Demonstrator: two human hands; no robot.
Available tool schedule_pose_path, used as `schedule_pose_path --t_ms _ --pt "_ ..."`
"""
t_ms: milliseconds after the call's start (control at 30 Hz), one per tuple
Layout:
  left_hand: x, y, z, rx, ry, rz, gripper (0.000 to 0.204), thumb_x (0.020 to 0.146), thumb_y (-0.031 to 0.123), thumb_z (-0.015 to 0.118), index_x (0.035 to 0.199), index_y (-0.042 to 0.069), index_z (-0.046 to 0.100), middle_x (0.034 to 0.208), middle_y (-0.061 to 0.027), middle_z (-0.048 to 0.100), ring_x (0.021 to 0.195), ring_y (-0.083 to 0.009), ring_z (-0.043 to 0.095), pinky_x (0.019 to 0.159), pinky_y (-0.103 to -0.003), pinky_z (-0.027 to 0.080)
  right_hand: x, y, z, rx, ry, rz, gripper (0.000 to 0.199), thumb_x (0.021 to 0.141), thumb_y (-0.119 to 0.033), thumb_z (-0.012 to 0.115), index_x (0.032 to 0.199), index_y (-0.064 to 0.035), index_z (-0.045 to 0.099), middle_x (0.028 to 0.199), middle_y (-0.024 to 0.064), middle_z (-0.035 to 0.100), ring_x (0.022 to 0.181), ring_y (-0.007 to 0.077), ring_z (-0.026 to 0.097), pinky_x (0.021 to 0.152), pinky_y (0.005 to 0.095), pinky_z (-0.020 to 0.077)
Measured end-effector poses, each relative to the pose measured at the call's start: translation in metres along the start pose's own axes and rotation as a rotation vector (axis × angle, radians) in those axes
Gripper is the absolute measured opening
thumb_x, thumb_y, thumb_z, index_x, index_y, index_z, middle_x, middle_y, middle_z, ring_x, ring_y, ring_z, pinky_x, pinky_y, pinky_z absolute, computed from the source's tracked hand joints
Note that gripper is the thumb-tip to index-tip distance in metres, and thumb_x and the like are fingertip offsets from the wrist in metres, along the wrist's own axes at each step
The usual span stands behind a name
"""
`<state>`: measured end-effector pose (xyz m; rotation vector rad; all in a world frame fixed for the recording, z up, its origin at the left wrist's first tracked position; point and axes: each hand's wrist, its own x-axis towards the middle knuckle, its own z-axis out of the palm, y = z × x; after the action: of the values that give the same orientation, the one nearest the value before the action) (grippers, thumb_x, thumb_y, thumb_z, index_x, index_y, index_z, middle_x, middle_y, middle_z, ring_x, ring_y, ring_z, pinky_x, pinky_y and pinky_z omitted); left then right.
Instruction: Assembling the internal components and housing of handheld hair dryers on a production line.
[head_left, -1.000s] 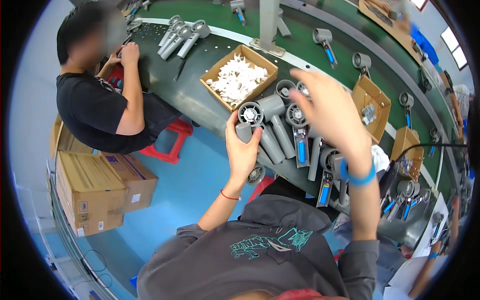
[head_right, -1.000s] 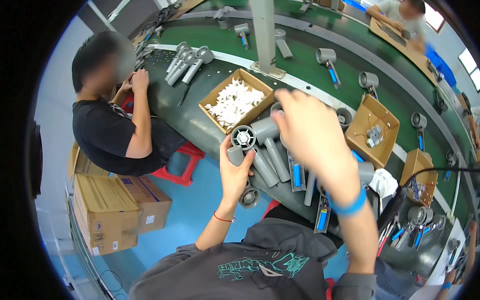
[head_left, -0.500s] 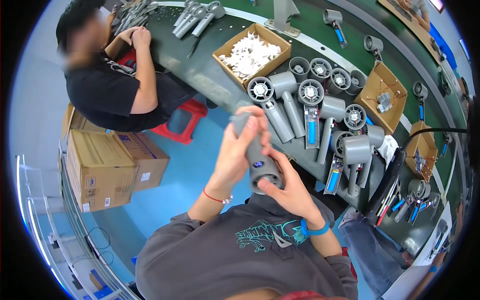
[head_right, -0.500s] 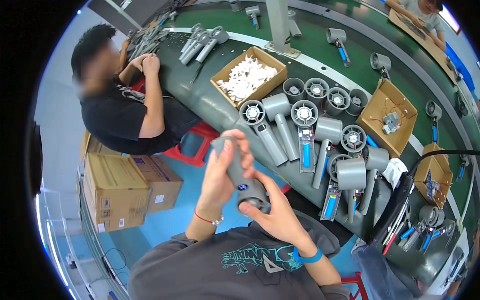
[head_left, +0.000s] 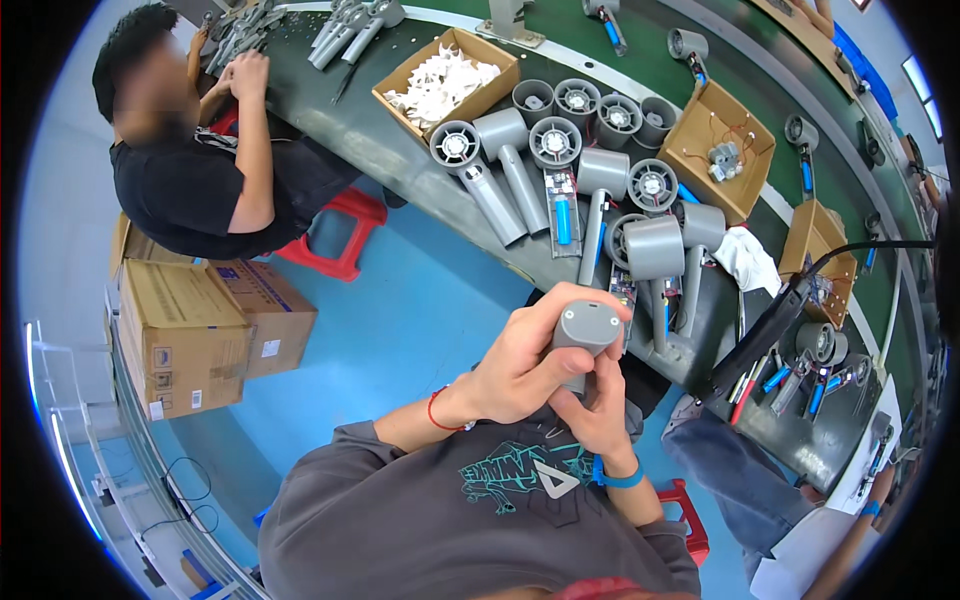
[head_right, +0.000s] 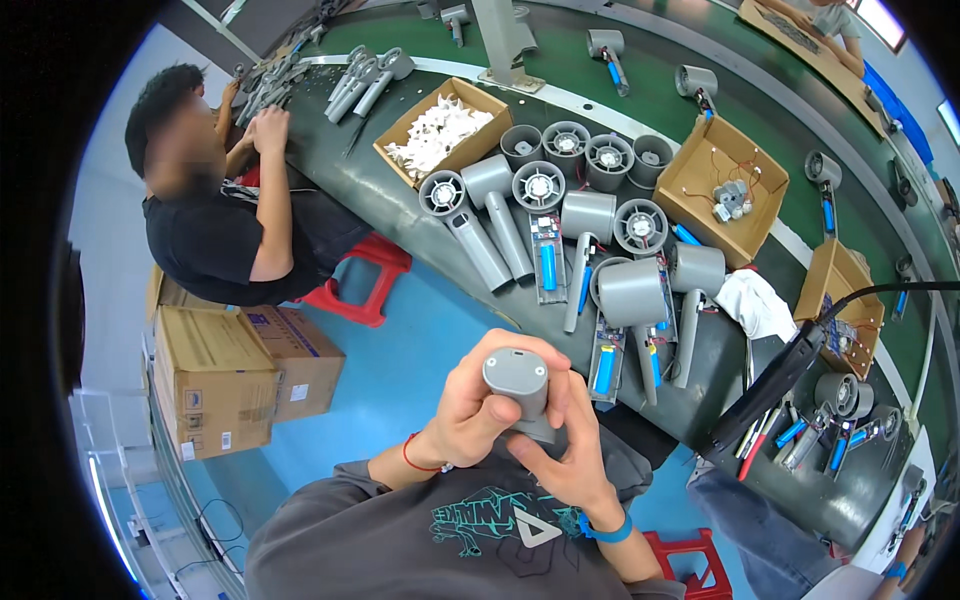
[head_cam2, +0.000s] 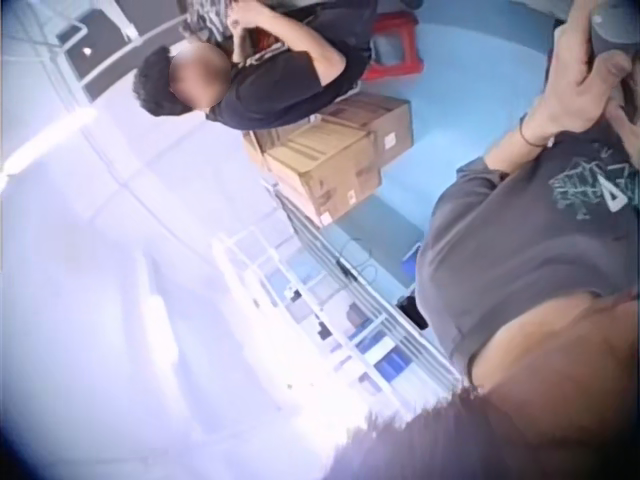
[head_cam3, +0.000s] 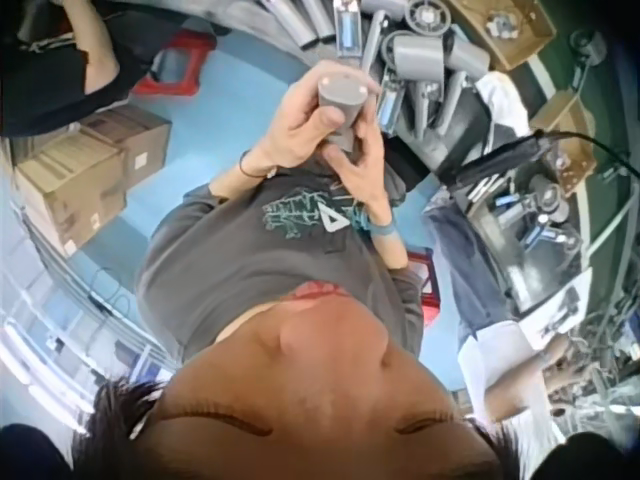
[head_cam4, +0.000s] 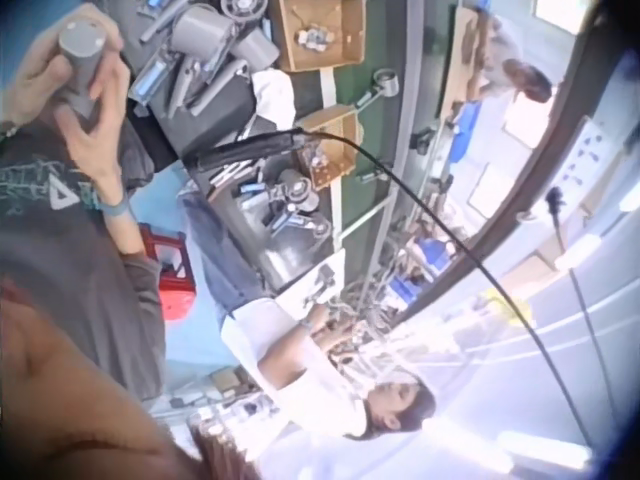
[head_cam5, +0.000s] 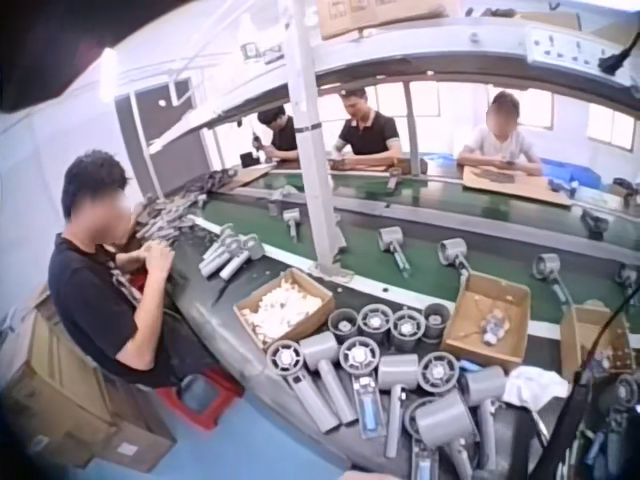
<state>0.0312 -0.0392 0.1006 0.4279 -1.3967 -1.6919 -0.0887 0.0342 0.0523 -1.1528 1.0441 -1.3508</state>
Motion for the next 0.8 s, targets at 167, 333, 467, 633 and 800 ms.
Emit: schedule_pose_path --t_ms 167,333,467,633,800 --pt "0.001 0.004 0.007 0.009 -0.003 0.007 0.053 0.094 0.044 0.051 0.120 -0.002 0.043 0.085 -0.0096 0.056 0.075 -0.0142 0.056 0.067 -0.028 0.045 -0.003 -0.002 -0.006 -0.037 -0.028 -0.013 0.051 0.073 -0.011 0.074 0.117 0.0004 0.052 0.111 0.0115 0.049 0.106 0.0257 0.050 0.090 0.0341 0.0394" --pt "0.000 0.006 0.007 -0.011 -0.032 -0.017 0.053 0.094 0.043 0.052 0.121 -0.002 0.042 0.088 -0.0103 0.055 0.073 -0.0135 0.054 0.067 -0.028 0.044 -0.003 -0.001 -0.002 -0.052 -0.019 -0.059 0.046 0.074 -0.011 0.074 0.113 0.0021 0.053 0.111 0.0127 0.049 0.104 0.0265 0.050 0.088 0.0337 0.0402" --pt "0.006 0.008 0.003 -0.032 0.003 -0.020 0.053 0.094 0.045 0.051 0.119 -0.001 0.042 0.087 -0.0107 0.055 0.074 -0.0142 0.054 0.068 -0.028 0.044 0.001 -0.001 -0.005 -0.129 -0.010 -0.096 0.040 0.081 -0.018 0.068 0.111 0.0032 0.053 0.108 0.0137 0.050 0.100 0.0268 0.050 0.085 0.0339 0.0404" --pt "0.005 0.002 -0.006 -0.213 0.014 -0.091 0.058 0.095 0.054 0.042 0.115 0.000 0.043 0.086 -0.0152 0.059 0.077 -0.0189 0.058 0.069 -0.030 0.045 0.003 -0.008 -0.006 -0.115 -0.003 -0.060 0.048 0.082 -0.024 0.065 0.117 0.0057 0.051 0.107 0.0152 0.054 0.096 0.0262 0.053 0.086 0.0356 0.0414" --pt "0.005 -0.001 -0.012 -0.431 0.022 -0.229 0.062 0.092 0.062 0.037 0.105 0.002 0.044 0.085 -0.0184 0.060 0.081 -0.0254 0.059 0.072 -0.034 0.046 0.009 -0.030 0.001 0.027 -0.073 0.112 0.048 0.083 -0.021 0.066 0.118 0.0069 0.050 0.108 0.0133 0.055 0.098 0.0223 0.054 0.088 0.0338 0.0420"
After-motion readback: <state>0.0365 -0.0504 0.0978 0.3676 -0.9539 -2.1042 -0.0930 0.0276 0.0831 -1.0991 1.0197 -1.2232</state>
